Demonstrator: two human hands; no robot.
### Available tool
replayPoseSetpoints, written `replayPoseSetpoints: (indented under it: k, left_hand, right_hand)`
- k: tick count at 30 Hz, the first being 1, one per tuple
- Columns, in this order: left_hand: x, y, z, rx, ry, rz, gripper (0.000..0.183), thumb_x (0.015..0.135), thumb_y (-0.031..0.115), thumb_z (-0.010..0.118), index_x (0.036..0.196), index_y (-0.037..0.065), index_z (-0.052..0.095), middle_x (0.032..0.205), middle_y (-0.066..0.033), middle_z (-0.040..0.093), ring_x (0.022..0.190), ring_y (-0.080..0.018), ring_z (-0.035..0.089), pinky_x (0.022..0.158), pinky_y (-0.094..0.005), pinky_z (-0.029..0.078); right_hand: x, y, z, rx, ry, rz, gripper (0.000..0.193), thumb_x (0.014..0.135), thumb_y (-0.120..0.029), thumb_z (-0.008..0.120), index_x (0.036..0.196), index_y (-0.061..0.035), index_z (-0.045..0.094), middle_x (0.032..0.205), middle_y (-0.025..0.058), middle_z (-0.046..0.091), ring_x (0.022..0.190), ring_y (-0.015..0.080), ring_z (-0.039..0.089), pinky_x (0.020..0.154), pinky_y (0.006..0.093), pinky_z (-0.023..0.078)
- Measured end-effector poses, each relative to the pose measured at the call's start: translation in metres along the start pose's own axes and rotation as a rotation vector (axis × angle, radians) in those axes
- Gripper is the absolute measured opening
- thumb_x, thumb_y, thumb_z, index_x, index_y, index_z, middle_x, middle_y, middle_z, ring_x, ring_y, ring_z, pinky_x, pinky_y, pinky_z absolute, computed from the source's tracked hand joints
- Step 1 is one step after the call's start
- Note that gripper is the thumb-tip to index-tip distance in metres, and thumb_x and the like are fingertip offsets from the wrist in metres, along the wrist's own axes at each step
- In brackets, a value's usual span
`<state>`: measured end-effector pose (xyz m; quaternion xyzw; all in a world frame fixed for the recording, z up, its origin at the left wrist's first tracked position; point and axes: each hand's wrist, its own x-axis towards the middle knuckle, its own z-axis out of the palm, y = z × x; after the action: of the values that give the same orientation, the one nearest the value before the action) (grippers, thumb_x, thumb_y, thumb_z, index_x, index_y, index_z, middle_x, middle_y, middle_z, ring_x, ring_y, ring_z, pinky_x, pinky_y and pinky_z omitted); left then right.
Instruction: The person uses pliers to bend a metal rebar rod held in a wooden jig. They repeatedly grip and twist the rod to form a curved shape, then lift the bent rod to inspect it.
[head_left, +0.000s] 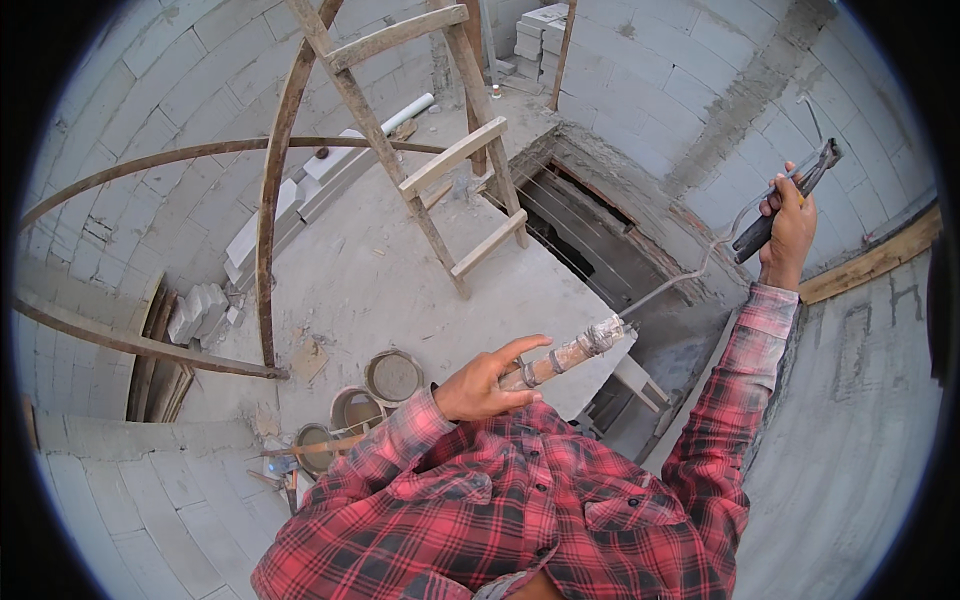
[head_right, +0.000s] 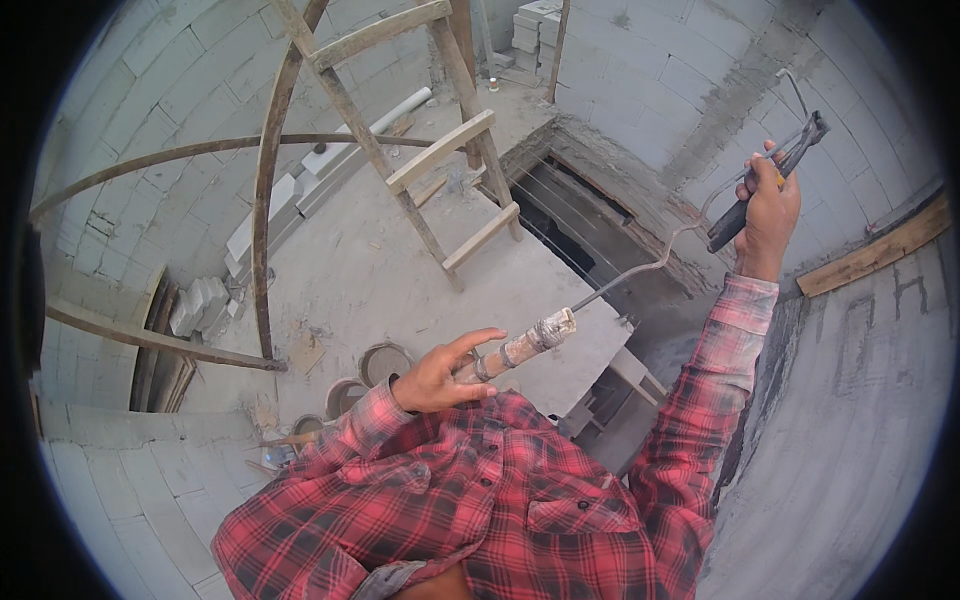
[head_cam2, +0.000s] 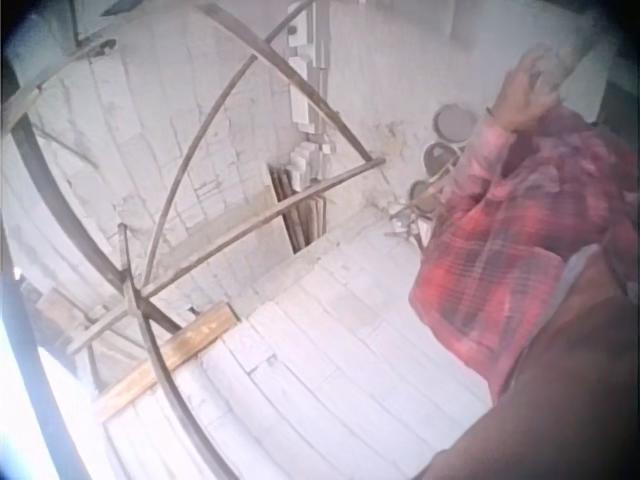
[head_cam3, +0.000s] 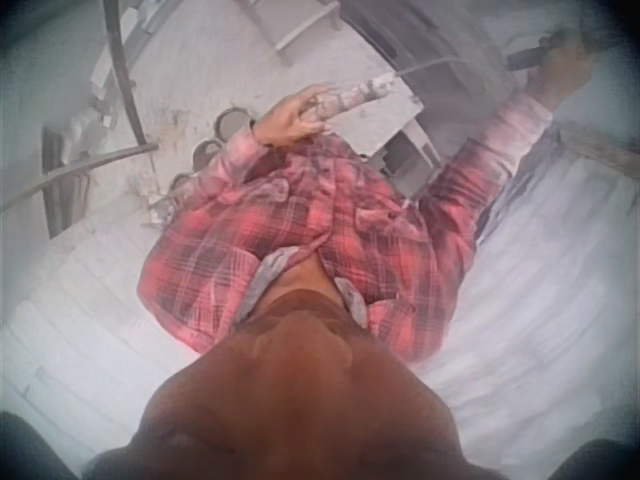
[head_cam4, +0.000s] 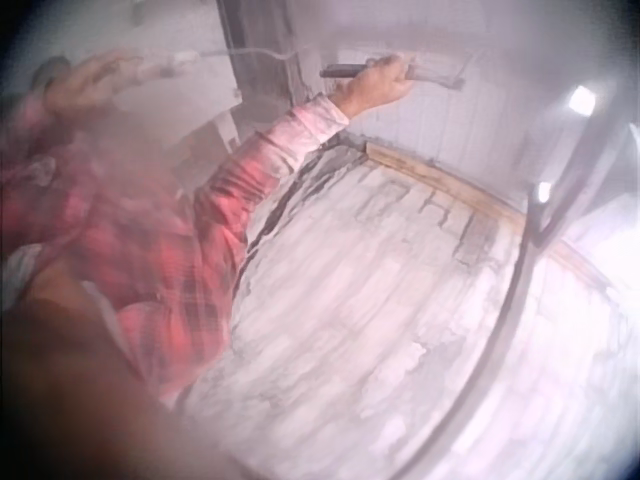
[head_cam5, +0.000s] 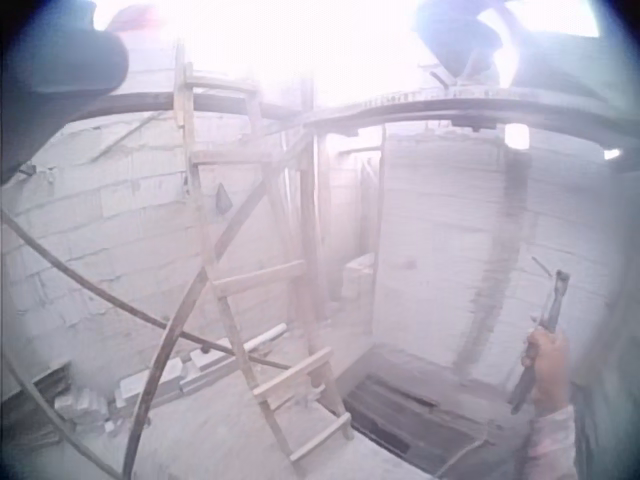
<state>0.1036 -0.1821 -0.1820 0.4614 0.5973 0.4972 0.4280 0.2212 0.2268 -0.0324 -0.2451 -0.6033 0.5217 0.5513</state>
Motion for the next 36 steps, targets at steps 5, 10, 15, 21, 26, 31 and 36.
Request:
replayPoseSetpoints:
  k: [5,10,15,21,26,31,36]
  left_hand:
    - [0.004,-0.020,0.008,0.028,0.021,0.231,0.074,0.091,0.013,0.073,0.155,0.009,0.036,0.122,-0.0115,0.068,0.102,-0.0153,0.065,0.091,-0.0278,0.049]
    - [0.005,-0.009,0.003,-0.110,-0.073,0.129,0.072,0.092,0.009,0.071,0.155,0.007,0.036,0.109,-0.0041,0.071,0.086,-0.0077,0.061,0.086,-0.0247,0.049]
    - [0.012,-0.008,-0.003,-0.141,-0.140,0.010,0.071,0.093,0.011,0.069,0.155,0.007,0.034,0.131,-0.0073,0.060,0.106,-0.0105,0.057,0.096,-0.0260,0.045]
    - [0.014,-0.008,-0.002,-0.370,-0.189,-0.207,0.071,0.094,0.010,0.067,0.156,0.005,0.032,0.147,-0.0115,0.052,0.123,-0.0133,0.053,0.106,-0.0285,0.040]
    - [0.020,-0.019,0.005,-0.295,-0.201,-0.040,0.072,0.095,0.001,0.062,0.158,0.007,0.028,0.084,0.0045,0.054,0.061,-0.0025,0.042,0.054,-0.0209,0.037]
    - [0.023,-0.022,0.001,-0.320,-0.228,-0.090,0.071,0.095,0.002,0.062,0.157,0.004,0.027,0.090,0.0028,0.054,0.068,-0.0037,0.044,0.062,-0.0219,0.038]
    - [0.023,-0.013,-0.004,-0.263,-0.188,-0.185,0.070,0.094,0.008,0.065,0.156,0.003,0.032,0.130,-0.0065,0.061,0.101,-0.0102,0.058,0.094,-0.0264,0.046]
  right_hand:
    - [-0.001,-0.001,0.000,-0.016,0.004,-0.028,0.032,0.092,-0.005,0.062,0.123,0.0021,0.057,0.082,0.0008,0.055,0.063,0.0054,0.045,0.055,0.0230,0.040]
    - [0.000,0.008,-0.012,-0.065,0.003,-0.044,0.036,0.093,-0.006,0.061,0.126,0.0041,0.054,0.083,0.0020,0.058,0.066,0.0047,0.048,0.057,0.0207,0.039]
    - [-0.006,0.019,-0.023,-0.106,0.059,-0.005,0.034,0.092,-0.007,0.062,0.125,0.0020,0.055,0.083,0.0008,0.058,0.067,0.0045,0.049,0.057,0.0201,0.039]
    - [-0.006,0.026,-0.030,-0.069,0.066,0.006,0.034,0.090,-0.009,0.063,0.122,0.0008,0.057,0.085,0.0008,0.059,0.071,0.0051,0.052,0.059,0.0206,0.040]
    - [-0.006,0.025,-0.030,-0.076,0.073,0.003,0.033,0.090,-0.008,0.064,0.120,0.0030,0.056,0.087,0.0021,0.058,0.073,0.0067,0.053,0.060,0.0216,0.042]
    - [-0.007,0.029,-0.037,-0.056,0.072,0.016,0.035,0.091,-0.009,0.064,0.123,0.0028,0.056,0.085,0.0006,0.058,0.073,0.0056,0.053,0.058,0.0202,0.041]
    - [-0.006,0.032,-0.036,-0.075,0.057,0.001,0.035,0.090,-0.010,0.066,0.121,0.0027,0.058,0.083,-0.0006,0.056,0.068,0.0046,0.050,0.056,0.0201,0.040]
